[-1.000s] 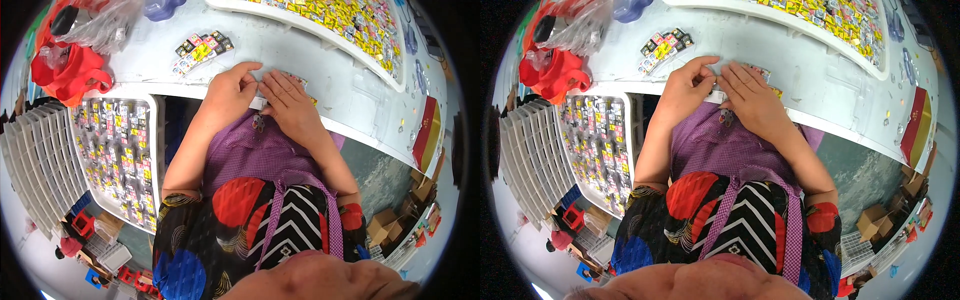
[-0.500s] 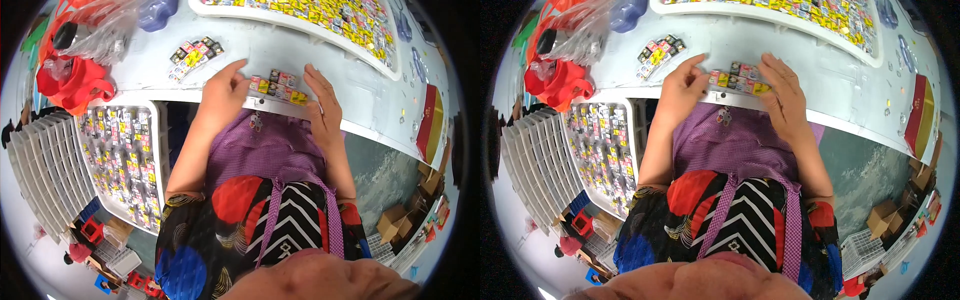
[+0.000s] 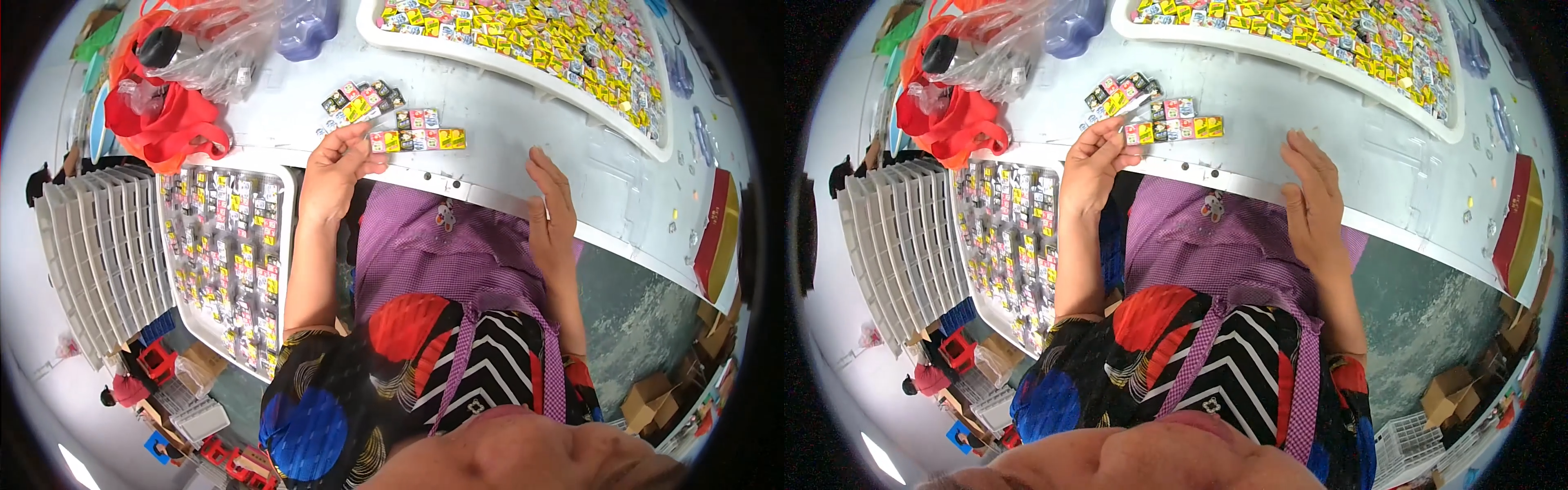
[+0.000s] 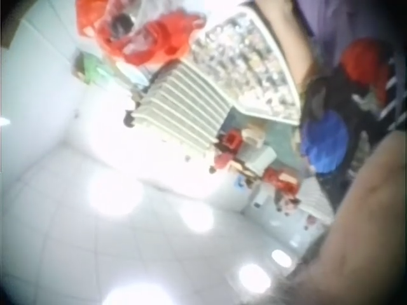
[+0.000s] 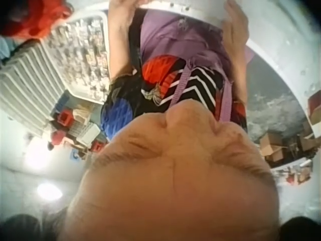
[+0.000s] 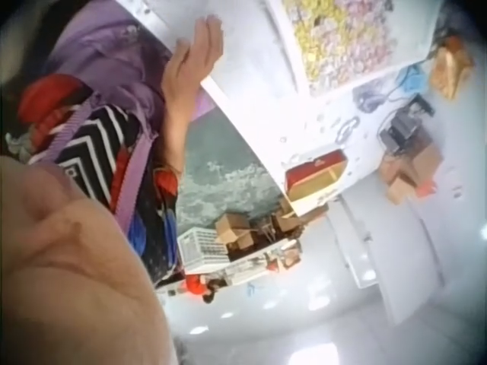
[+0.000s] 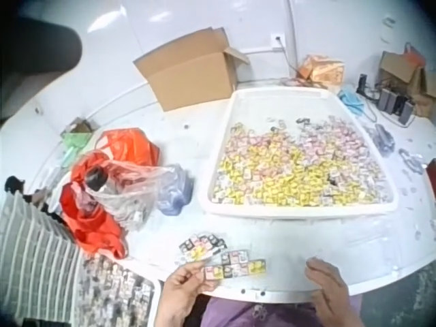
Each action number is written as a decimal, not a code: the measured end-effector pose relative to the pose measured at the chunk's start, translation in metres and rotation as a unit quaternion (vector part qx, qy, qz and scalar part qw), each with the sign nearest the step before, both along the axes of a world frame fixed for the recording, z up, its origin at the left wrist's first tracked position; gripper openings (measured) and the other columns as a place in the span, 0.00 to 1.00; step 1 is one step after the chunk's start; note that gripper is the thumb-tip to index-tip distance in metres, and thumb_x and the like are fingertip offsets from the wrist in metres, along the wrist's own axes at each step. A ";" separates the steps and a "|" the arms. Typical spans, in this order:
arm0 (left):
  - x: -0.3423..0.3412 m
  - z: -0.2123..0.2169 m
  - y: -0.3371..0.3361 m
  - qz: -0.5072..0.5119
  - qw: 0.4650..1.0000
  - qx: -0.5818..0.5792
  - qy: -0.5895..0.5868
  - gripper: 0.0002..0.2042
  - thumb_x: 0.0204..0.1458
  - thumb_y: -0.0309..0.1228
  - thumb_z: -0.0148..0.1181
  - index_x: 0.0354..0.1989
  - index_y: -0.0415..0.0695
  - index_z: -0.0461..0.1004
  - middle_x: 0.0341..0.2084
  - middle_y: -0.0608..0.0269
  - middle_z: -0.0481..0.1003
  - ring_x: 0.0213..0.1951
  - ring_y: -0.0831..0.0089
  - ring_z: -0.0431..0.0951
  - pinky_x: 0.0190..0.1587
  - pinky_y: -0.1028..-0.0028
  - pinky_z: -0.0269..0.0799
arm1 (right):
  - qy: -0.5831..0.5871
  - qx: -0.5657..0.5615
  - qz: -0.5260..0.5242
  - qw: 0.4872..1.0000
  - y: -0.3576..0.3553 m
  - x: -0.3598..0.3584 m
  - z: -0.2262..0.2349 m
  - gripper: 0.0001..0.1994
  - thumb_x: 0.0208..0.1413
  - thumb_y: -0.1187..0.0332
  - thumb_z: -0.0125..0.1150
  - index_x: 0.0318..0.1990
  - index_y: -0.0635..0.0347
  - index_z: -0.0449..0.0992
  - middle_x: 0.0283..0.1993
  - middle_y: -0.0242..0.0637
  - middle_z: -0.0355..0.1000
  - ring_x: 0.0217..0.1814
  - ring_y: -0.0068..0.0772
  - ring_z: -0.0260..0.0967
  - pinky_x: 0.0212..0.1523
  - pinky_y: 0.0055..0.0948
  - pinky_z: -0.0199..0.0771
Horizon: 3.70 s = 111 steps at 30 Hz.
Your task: Sorting small square toy tiles from a bulk container into individual trays.
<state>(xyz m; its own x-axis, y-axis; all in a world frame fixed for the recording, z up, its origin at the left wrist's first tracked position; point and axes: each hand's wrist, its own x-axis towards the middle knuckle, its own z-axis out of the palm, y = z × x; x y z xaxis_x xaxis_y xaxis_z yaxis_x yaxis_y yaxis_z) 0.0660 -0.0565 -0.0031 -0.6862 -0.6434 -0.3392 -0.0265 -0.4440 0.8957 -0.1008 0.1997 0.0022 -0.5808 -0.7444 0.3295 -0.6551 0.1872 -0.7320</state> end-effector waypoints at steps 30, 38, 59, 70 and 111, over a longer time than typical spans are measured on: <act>0.041 0.014 -0.040 0.150 0.937 -0.289 -0.124 0.19 0.58 0.29 0.56 0.57 0.37 0.66 0.28 0.67 0.69 0.25 0.81 0.70 0.28 0.80 0.69 | 0.189 0.212 -0.193 0.939 0.053 -0.013 -0.019 0.22 0.50 0.67 0.62 0.54 0.53 0.72 0.64 0.40 0.61 0.64 0.45 0.55 0.65 0.48 0.50; -0.004 0.033 0.028 0.032 0.906 -0.412 -0.090 0.14 0.57 0.25 0.56 0.52 0.37 0.71 0.31 0.67 0.70 0.31 0.80 0.70 0.34 0.79 0.71 | 0.215 0.115 -0.218 0.945 0.057 -0.020 -0.007 0.20 0.50 0.71 0.61 0.52 0.54 0.73 0.60 0.41 0.65 0.58 0.45 0.60 0.61 0.45 0.55; -0.084 0.030 0.073 -0.200 0.854 -0.480 -0.006 0.13 0.52 0.20 0.59 0.46 0.38 0.75 0.32 0.58 0.74 0.33 0.73 0.74 0.38 0.77 0.70 | 0.113 0.095 -0.077 0.986 -0.030 -0.009 -0.011 0.16 0.51 0.68 0.61 0.46 0.66 0.71 0.42 0.45 0.66 0.44 0.49 0.64 0.47 0.43 0.66; -0.177 0.065 -0.030 -0.093 0.669 -0.737 -0.012 0.20 0.50 0.32 0.63 0.52 0.42 0.71 0.45 0.51 0.75 0.48 0.54 0.71 0.54 0.61 0.62 | 0.211 -0.024 -0.160 0.964 -0.046 -0.165 0.053 0.15 0.52 0.69 0.63 0.48 0.61 0.74 0.45 0.45 0.71 0.49 0.49 0.66 0.49 0.39 0.67; -0.171 0.063 0.027 -0.275 0.926 -0.256 0.030 0.11 0.51 0.26 0.62 0.43 0.39 0.78 0.24 0.68 0.75 0.20 0.84 0.69 0.22 0.83 0.67 | -0.012 0.112 0.017 0.993 0.046 -0.098 0.049 0.06 0.49 0.78 0.60 0.35 0.60 0.76 0.38 0.37 0.70 0.44 0.37 0.67 0.44 0.29 0.68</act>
